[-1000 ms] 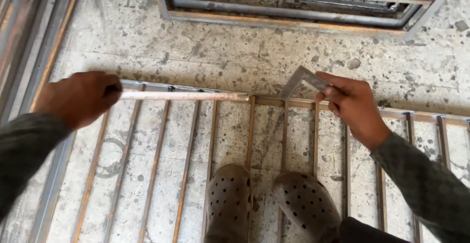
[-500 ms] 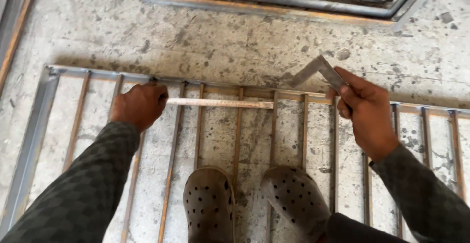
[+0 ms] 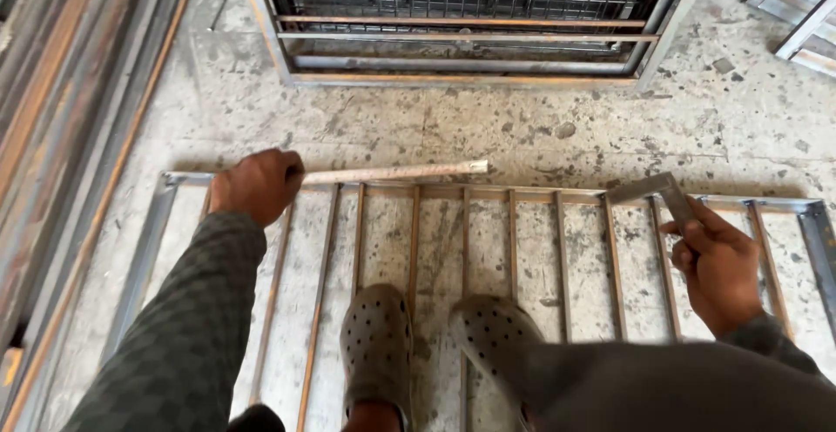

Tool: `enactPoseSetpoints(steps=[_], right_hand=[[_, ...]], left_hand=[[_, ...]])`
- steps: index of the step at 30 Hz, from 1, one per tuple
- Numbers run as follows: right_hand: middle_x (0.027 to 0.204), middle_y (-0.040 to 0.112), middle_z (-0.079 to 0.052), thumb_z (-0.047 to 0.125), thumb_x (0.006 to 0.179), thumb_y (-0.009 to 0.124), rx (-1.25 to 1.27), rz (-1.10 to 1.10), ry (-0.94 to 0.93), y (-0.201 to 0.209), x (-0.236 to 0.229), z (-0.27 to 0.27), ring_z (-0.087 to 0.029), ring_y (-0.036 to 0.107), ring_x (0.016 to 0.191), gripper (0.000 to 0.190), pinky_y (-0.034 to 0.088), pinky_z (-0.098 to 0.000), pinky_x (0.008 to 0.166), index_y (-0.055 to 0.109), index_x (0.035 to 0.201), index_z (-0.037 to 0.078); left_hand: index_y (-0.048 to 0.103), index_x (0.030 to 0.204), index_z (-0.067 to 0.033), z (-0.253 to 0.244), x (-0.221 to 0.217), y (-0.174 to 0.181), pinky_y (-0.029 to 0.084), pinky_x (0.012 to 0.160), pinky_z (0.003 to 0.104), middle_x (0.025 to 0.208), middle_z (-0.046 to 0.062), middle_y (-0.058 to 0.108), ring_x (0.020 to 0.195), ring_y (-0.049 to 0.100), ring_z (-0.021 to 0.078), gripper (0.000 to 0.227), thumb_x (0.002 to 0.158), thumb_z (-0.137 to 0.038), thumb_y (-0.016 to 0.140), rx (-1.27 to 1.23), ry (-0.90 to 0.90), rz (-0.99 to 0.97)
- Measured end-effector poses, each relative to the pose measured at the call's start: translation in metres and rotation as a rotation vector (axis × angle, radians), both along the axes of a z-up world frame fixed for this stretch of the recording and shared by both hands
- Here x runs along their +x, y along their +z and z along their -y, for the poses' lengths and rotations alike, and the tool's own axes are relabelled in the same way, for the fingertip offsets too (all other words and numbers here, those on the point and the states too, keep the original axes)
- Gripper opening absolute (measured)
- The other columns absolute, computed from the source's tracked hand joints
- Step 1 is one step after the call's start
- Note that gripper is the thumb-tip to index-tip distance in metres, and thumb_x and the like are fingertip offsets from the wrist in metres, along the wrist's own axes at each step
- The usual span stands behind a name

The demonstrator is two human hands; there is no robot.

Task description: The person measures the spacing between the vertical bars of a metal window grille using a ruler and a small square, then welds the bar joints on the frame with an electrode holder, producing sparks as they weld successive joints along the frame.

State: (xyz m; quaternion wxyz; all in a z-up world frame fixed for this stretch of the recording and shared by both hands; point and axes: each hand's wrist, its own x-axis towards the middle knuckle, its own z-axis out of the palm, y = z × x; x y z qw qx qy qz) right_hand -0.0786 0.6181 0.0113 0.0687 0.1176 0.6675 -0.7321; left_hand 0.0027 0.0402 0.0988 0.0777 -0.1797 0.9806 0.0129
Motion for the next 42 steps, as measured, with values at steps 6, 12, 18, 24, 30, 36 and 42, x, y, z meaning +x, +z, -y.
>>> enactPoseSetpoints(steps=[6, 12, 18, 24, 30, 36, 42], right_hand=[[0.101, 0.065, -0.010, -0.002, 0.107, 0.045, 0.010, -0.093, 0.060, 0.003, -0.002, 0.002, -0.009, 0.040, 0.066, 0.044, 0.038, -0.0225, 0.058, 0.058, 0.149, -0.002], [0.097, 0.067, -0.010, 0.000, 0.106, 0.045, 0.019, 0.002, 0.094, -0.002, 0.020, 0.034, -0.009, 0.040, 0.063, 0.043, 0.037, -0.0233, 0.054, 0.058, 0.147, 0.001], [0.094, 0.067, -0.011, 0.002, 0.104, 0.046, 0.077, 0.044, 0.190, 0.004, 0.038, 0.078, -0.008, 0.038, 0.062, 0.044, 0.035, -0.0232, 0.054, 0.059, 0.146, -0.001], [0.089, 0.068, -0.012, -0.001, 0.100, 0.050, 0.257, 0.080, 0.351, -0.005, 0.047, 0.136, -0.011, 0.035, 0.057, 0.043, 0.036, -0.0252, 0.050, 0.063, 0.141, 0.002], [0.091, 0.080, -0.007, -0.003, 0.093, 0.055, 0.563, -0.099, 0.690, -0.023, 0.064, 0.188, -0.012, 0.054, 0.054, 0.049, 0.045, -0.0252, 0.046, 0.068, 0.137, 0.015], [0.106, 0.080, -0.008, -0.004, 0.097, 0.051, 0.652, -0.416, 1.003, -0.019, 0.079, 0.213, -0.018, 0.079, 0.084, 0.055, 0.066, -0.0328, 0.074, 0.059, 0.146, 0.020], [0.100, 0.081, -0.010, -0.009, 0.094, 0.050, 0.567, -0.336, 1.092, -0.020, 0.090, 0.206, -0.023, 0.077, 0.086, 0.060, 0.063, -0.0384, 0.077, 0.060, 0.146, 0.020]], left_hand=[[0.076, 0.105, -0.0237, -0.016, 0.013, 0.028, 0.059, 0.080, 0.048, 0.105, 0.003, 0.077, 0.093, 0.074, 0.0276, 0.018, 0.099, -0.034, 0.062, 0.026, -0.020, -0.115], [0.077, 0.110, -0.0264, -0.003, 0.040, -0.003, 0.059, 0.080, 0.047, 0.108, 0.002, 0.076, 0.093, 0.074, 0.0267, 0.021, 0.098, -0.033, 0.061, 0.060, 0.026, -0.070], [0.076, 0.108, -0.0266, 0.028, 0.037, -0.059, 0.060, 0.080, 0.046, 0.109, 0.000, 0.076, 0.093, 0.074, 0.0249, 0.021, 0.100, -0.033, 0.059, 0.110, 0.057, -0.009], [0.076, 0.104, -0.0250, 0.041, 0.012, -0.116, 0.060, 0.075, 0.049, 0.108, -0.002, 0.076, 0.098, 0.072, 0.0245, 0.019, 0.101, -0.033, 0.059, 0.089, -0.035, -0.085], [0.077, 0.097, -0.0205, 0.045, 0.006, -0.149, 0.060, 0.072, 0.050, 0.105, -0.004, 0.076, 0.103, 0.070, 0.0230, 0.016, 0.099, -0.028, 0.063, 0.053, -0.149, -0.220], [0.077, 0.099, -0.0177, 0.047, 0.014, -0.164, 0.060, 0.067, 0.048, 0.105, -0.003, 0.076, 0.101, 0.070, 0.0224, 0.016, 0.100, -0.027, 0.064, 0.072, -0.184, -0.296], [0.076, 0.100, -0.0181, 0.043, 0.018, -0.159, 0.061, 0.069, 0.046, 0.105, -0.003, 0.076, 0.103, 0.070, 0.0213, 0.016, 0.101, -0.029, 0.065, 0.040, -0.192, -0.276]])
